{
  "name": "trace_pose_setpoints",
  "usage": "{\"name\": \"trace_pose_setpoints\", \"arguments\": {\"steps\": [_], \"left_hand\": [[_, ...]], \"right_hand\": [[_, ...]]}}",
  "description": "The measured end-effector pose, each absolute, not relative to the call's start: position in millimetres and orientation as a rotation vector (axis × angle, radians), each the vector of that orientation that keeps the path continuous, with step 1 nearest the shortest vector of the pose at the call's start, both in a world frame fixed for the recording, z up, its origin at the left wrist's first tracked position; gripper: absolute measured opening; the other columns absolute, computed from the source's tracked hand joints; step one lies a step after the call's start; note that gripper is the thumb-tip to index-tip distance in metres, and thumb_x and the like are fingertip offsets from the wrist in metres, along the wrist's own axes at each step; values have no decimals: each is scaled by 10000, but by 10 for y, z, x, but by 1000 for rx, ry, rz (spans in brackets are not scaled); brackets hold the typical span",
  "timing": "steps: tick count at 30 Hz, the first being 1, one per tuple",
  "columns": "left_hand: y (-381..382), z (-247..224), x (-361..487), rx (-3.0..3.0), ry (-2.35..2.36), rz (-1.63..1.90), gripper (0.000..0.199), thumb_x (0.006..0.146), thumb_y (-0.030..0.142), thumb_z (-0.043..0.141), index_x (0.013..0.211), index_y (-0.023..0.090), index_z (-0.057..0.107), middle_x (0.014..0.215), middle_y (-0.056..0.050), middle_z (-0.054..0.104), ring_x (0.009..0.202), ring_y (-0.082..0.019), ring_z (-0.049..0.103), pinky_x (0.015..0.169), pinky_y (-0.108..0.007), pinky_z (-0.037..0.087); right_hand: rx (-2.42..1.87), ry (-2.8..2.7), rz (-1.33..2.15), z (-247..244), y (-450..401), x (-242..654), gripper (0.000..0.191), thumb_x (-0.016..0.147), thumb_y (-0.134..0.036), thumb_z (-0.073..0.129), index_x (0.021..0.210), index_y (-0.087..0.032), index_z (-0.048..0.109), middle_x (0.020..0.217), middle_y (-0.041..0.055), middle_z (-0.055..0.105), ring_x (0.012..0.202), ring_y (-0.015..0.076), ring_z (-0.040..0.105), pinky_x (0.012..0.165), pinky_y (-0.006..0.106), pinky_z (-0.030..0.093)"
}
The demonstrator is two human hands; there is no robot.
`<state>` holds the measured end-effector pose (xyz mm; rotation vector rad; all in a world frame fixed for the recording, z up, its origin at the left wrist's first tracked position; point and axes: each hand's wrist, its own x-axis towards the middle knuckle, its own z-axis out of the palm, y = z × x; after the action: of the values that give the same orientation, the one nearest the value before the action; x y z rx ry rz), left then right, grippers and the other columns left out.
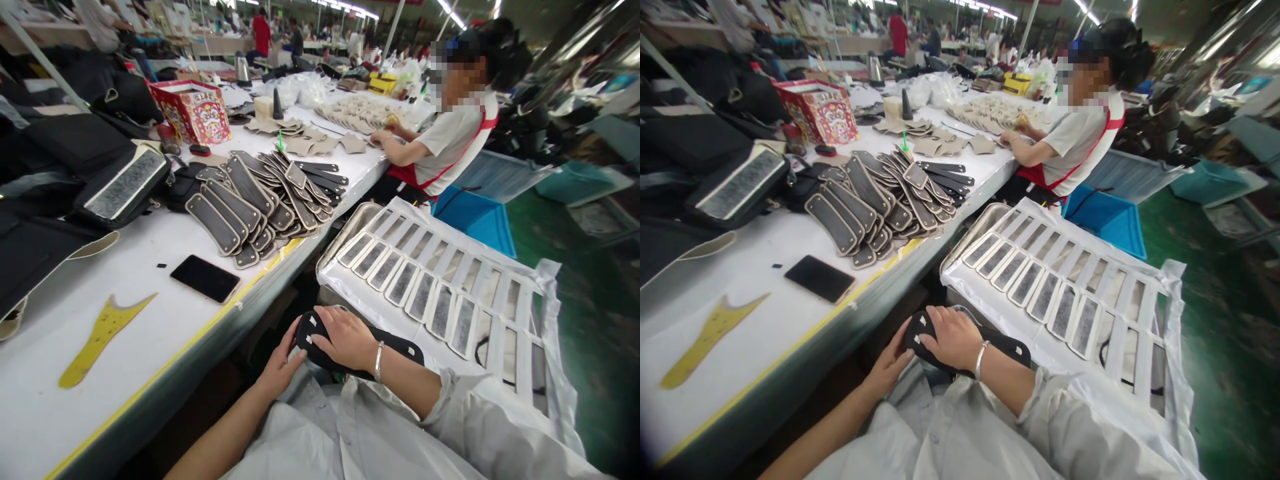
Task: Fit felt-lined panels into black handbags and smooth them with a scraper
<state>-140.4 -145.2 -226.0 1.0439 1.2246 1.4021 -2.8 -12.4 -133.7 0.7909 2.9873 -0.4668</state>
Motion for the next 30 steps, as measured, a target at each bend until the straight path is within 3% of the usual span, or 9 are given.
{"name": "trace_pose_setpoints", "arguments": {"steps": [4, 8, 13, 20, 26, 30], "left_hand": [[-1424, -2403, -1370, 1076, 1345, 1441, 625, 881, 356, 513, 1431, 239, 240, 1483, -97, 275, 1339, -262, 300, 1109, -450, 268], [-1342, -2408, -1558, 1291, 1441, 1370, 633, 813, 351, 616, 1379, 234, 357, 1388, -111, 421, 1237, -280, 438, 1037, -445, 376], [-1301, -2287, -1761, 1538, 1461, 1202, 644, 830, 338, 586, 1403, 235, 313, 1388, -110, 426, 1246, -281, 428, 1017, -445, 403], [-1318, -2217, -1807, 1789, 1503, 1085, 688, 856, 324, 539, 1440, 206, 196, 1430, -121, 367, 1287, -267, 385, 1052, -437, 365], [-1206, -2137, -1990, 1957, 1478, 808, 730, 822, 465, 564, 1412, 156, 265, 1410, -165, 388, 1298, -275, 377, 1074, -453, 333], [-1160, -2132, -2060, 2005, 1460, 747, 698, 834, 460, 537, 1392, 116, 296, 1405, -199, 381, 1296, -275, 381, 1058, -442, 355]], "right_hand": [[713, 2980, -537, -1346, -83, -6, 681, 858, -559, 452, 1353, -103, 351, 1268, 152, 492, 1168, 261, 448, 980, 409, 341], [655, 2967, -568, -1372, -29, -20, 944, 667, -648, 628, 1365, -95, 313, 1286, 155, 469, 1163, 290, 443, 991, 420, 335], [734, 2991, -504, -1394, -73, -97, 818, 654, -523, 674, 1286, -103, 370, 1141, 141, 528, 1069, 288, 486, 928, 422, 376], [759, 2999, -509, -1381, -133, -132, 714, 641, -494, 669, 1193, -114, 423, 1036, 111, 547, 978, 272, 517, 883, 397, 400], [762, 3016, -516, -1411, -147, -105, 715, 678, -520, 631, 1221, -115, 404, 1047, 116, 545, 996, 274, 515, 887, 413, 398], [765, 3028, -493, -1437, -145, -108, 748, 675, -533, 625, 1241, -102, 394, 1067, 130, 542, 1014, 286, 508, 897, 424, 396]]}}
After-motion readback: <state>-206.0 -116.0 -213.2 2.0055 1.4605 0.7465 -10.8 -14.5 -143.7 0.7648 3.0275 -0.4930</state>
